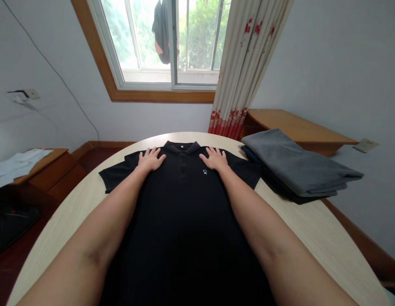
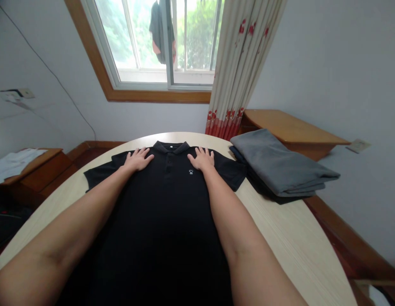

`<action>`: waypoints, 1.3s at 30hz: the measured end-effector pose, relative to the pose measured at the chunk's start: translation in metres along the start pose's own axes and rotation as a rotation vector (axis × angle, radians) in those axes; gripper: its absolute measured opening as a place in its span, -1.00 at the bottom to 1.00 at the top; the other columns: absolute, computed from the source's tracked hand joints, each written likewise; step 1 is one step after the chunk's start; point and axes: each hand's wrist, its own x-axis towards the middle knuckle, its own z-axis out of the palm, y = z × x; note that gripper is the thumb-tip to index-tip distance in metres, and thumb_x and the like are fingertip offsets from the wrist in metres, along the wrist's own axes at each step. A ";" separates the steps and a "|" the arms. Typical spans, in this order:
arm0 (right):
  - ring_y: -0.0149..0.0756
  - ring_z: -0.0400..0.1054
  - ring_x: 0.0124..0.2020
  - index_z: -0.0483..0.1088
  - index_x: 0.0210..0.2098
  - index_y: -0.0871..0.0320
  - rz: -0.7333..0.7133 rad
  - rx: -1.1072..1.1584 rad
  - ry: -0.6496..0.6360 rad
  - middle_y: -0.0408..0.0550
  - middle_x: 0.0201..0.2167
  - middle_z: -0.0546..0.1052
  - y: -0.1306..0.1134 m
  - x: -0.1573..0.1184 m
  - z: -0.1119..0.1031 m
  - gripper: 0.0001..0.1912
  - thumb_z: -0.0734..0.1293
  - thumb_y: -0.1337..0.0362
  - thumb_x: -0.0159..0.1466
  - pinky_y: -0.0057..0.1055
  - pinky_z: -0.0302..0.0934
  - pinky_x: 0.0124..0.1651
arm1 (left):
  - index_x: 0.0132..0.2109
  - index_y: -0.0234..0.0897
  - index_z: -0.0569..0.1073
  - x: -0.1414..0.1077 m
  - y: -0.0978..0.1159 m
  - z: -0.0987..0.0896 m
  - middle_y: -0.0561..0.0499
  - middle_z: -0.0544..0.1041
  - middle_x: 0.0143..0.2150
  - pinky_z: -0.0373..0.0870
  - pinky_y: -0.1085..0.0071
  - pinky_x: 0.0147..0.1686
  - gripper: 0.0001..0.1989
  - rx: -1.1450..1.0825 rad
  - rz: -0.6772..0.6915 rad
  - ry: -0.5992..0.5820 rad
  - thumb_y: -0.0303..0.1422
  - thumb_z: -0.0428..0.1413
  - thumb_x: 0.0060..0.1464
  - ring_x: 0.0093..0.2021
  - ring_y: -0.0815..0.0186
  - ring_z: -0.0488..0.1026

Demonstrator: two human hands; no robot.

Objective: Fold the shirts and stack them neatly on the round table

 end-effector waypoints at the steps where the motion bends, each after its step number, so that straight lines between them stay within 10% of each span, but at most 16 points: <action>1: 0.00 -0.34 0.52 -0.07 0.50 0.14 0.006 0.002 -0.001 -0.01 0.53 -0.13 0.001 0.002 -0.001 -0.19 -0.04 -0.20 0.43 0.06 -0.40 0.48 | 0.52 -0.17 -0.01 0.002 -0.005 -0.002 0.01 -0.14 0.56 -0.20 -0.17 0.43 -0.20 0.008 -0.009 -0.004 0.12 -0.37 0.30 0.53 -0.02 -0.23; 14: 0.17 -0.30 0.51 0.00 0.48 0.10 -0.030 0.065 -0.014 0.07 0.52 -0.09 -0.053 -0.107 0.007 -0.24 -0.03 -0.17 0.45 0.25 -0.38 0.42 | 0.49 0.00 0.08 -0.090 0.074 0.012 0.04 -0.10 0.56 -0.21 -0.43 0.33 -0.29 -0.083 0.107 0.024 0.09 -0.35 0.32 0.52 -0.21 -0.22; 28: -0.08 -0.22 0.51 0.11 0.44 0.14 -0.012 0.063 0.074 0.02 0.50 0.00 0.005 -0.105 0.005 -0.27 0.03 -0.14 0.45 0.06 -0.31 0.47 | 0.41 -0.14 0.26 -0.097 -0.007 -0.003 -0.05 0.07 0.52 -0.09 -0.20 0.40 -0.36 -0.076 -0.059 0.147 -0.01 -0.21 0.33 0.49 -0.06 -0.01; 39: -0.08 -0.18 0.50 0.15 0.42 0.16 -0.012 0.088 0.094 0.05 0.49 0.04 0.006 -0.103 0.007 -0.29 0.07 -0.12 0.44 0.05 -0.29 0.46 | 0.23 -0.38 0.46 -0.119 -0.114 -0.033 -0.38 0.41 0.29 0.42 -0.09 0.07 -0.29 0.019 -0.544 0.115 0.09 0.01 0.17 0.26 -0.27 0.33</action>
